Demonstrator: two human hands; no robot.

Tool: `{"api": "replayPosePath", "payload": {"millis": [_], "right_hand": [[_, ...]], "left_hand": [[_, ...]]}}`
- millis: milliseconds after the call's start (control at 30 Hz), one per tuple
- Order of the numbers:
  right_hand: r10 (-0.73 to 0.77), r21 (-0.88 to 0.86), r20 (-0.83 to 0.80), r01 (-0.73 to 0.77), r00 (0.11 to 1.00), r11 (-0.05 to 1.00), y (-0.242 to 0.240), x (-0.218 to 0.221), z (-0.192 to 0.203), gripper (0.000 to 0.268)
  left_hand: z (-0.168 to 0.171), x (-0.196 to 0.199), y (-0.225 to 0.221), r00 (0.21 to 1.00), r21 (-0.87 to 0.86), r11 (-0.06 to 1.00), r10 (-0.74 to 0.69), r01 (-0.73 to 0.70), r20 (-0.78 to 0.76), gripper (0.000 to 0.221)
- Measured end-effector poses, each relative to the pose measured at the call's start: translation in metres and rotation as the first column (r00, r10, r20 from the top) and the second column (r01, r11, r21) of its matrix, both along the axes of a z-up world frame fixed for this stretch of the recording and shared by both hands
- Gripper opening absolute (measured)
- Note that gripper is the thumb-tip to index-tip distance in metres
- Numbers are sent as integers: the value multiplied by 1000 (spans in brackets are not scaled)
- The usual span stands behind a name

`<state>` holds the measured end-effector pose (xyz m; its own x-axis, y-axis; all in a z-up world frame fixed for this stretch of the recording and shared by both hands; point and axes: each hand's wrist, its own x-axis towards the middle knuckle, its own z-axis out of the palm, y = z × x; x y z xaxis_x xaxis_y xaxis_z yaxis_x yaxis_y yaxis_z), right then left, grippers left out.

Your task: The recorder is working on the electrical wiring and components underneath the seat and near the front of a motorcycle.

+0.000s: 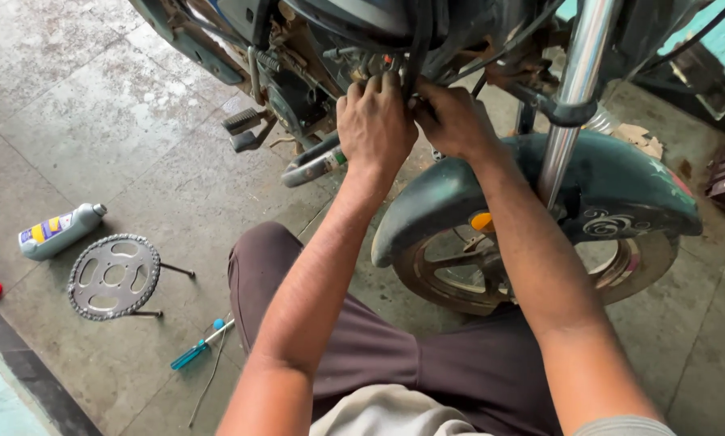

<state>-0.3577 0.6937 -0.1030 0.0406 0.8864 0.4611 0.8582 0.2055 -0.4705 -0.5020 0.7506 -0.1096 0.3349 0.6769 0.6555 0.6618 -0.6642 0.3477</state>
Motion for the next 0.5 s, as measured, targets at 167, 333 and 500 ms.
{"api": "replayPosePath", "payload": {"millis": [167, 333, 500], "right_hand": [[-99, -101, 48, 103, 994, 989, -2, -5, 7, 30], [-75, -110, -12, 73, 997, 991, -3, -5, 7, 30], [-46, -72, -37, 44, 998, 996, 1, -1, 0, 32]], "left_hand": [[0, -1, -6, 998, 183, 983, -9, -3, 69, 34], [-2, -2, -5, 1000, 194, 981, 16, -21, 26, 35], [5, -4, -8, 1000, 165, 986, 25, -25, -1, 33]]}}
